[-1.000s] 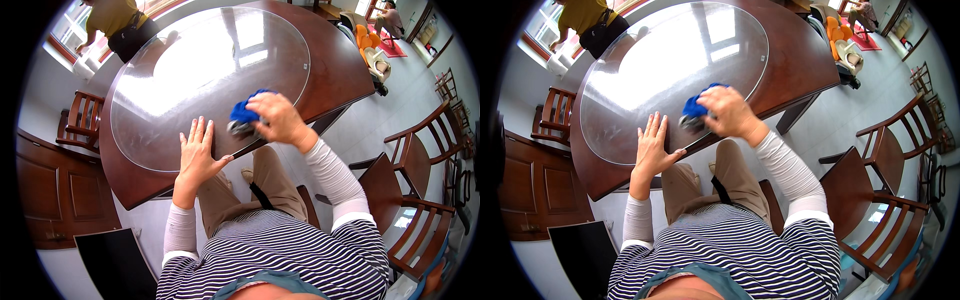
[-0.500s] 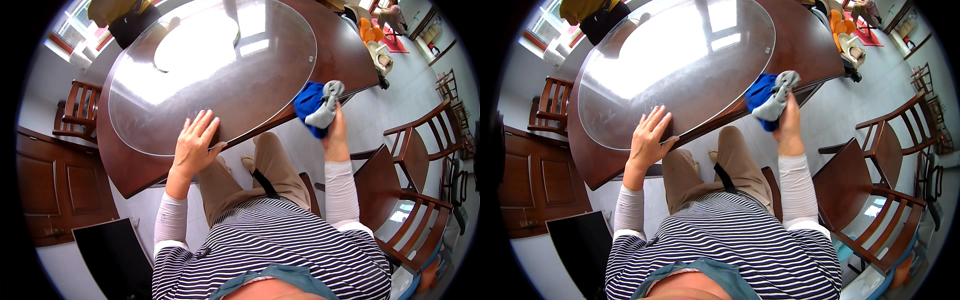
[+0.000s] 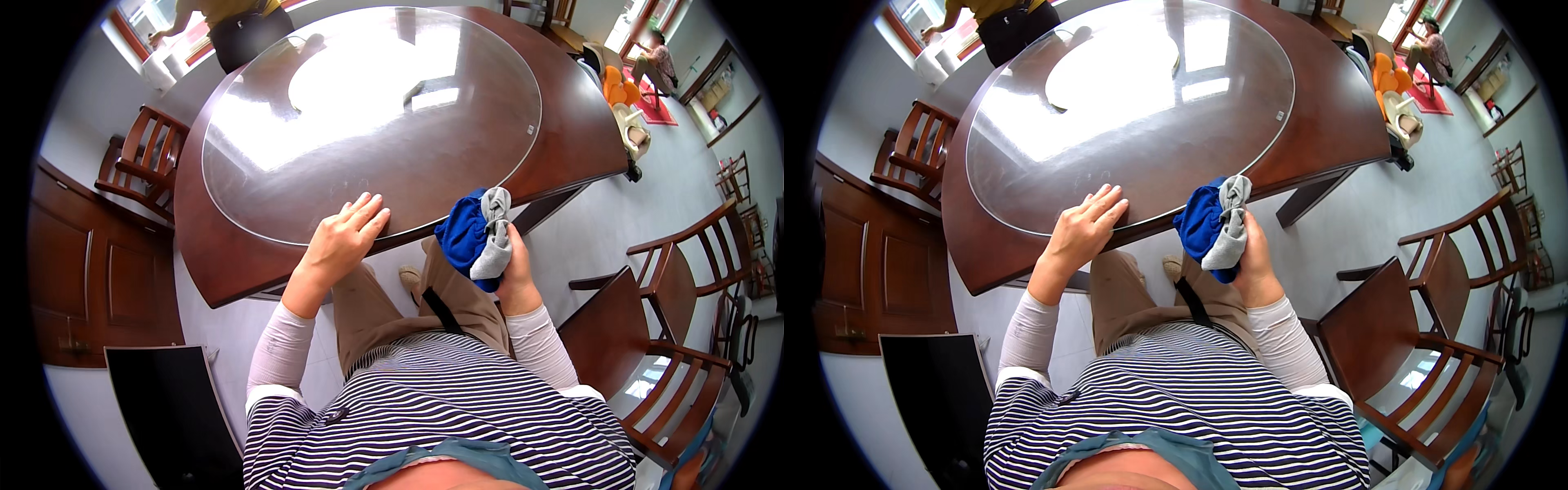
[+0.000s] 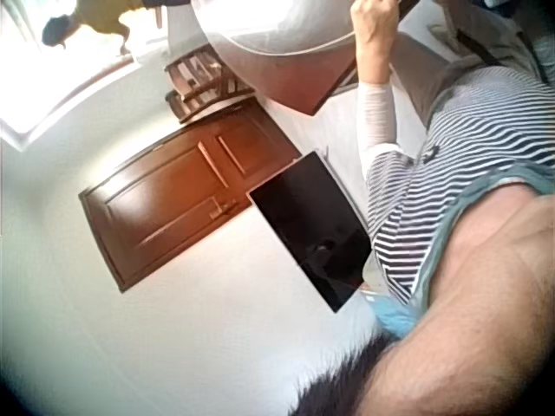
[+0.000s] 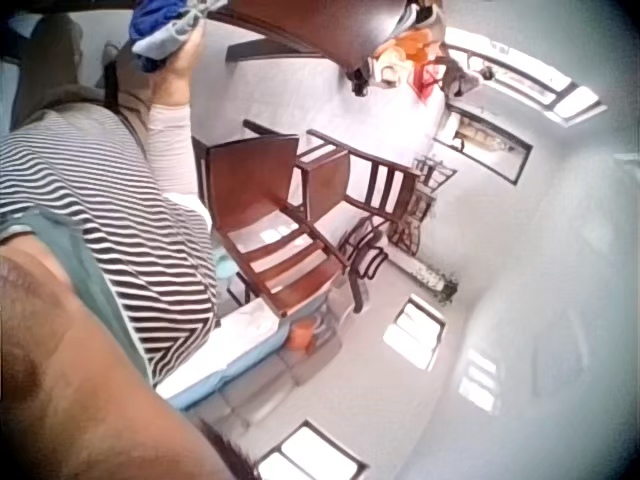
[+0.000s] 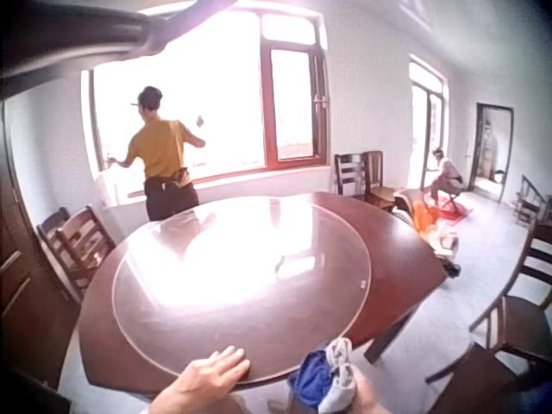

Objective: The person wipes a large wooden table with a blue and grey cloth, moving around the table to reach different sections.

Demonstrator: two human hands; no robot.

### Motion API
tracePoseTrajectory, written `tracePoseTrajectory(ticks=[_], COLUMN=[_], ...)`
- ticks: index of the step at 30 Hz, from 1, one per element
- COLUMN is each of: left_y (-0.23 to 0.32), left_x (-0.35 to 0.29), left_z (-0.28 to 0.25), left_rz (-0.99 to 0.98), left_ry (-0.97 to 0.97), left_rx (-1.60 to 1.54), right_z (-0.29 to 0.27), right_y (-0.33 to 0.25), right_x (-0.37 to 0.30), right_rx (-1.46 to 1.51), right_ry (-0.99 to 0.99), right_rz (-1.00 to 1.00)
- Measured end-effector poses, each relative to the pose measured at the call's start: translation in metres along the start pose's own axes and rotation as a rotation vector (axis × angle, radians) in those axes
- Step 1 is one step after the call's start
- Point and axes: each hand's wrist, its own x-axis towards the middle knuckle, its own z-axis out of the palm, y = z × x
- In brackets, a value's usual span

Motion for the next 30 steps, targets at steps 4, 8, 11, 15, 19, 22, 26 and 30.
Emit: tracePoseTrajectory(ticks=[4,8,11,15,19,22,26,30], left_y=[-0.002,-0.001,-0.001,0.002,0.003,0.005,0.002,0.004], left_x=[0.000,-0.003,-0.003,-0.004,-0.009,-0.019,-0.024,-0.035], left_z=[-0.004,-0.004,-0.003,-0.006,-0.009,-0.012,-0.020,-0.025], left_rz=[0.017,-0.018,-0.038,-0.059,-0.117,-0.199,-0.318,-0.411], left_ry=[0.014,0.032,0.059,0.094,0.067,0.010,-0.058,-0.010], left_rx=[0.003,-0.014,-0.033,-0.015,-0.011,0.015,0.088,0.104], right_z=[-0.008,0.003,-0.005,-0.004,-0.020,-0.020,-0.034,-0.063], right_y=[-0.001,-0.003,-0.003,-0.003,-0.020,-0.067,-0.116,-0.133], right_x=[0.005,0.000,0.002,0.001,0.003,0.010,0.036,0.077], right_rx=[-0.011,0.023,0.019,-0.004,-0.123,-0.293,-1.251,-1.797], right_ry=[-0.093,-0.086,-0.139,-0.039,-0.023,0.053,0.161,-0.094], right_rz=[0.024,0.018,-0.009,0.036,-0.130,-0.516,-1.266,-1.222])
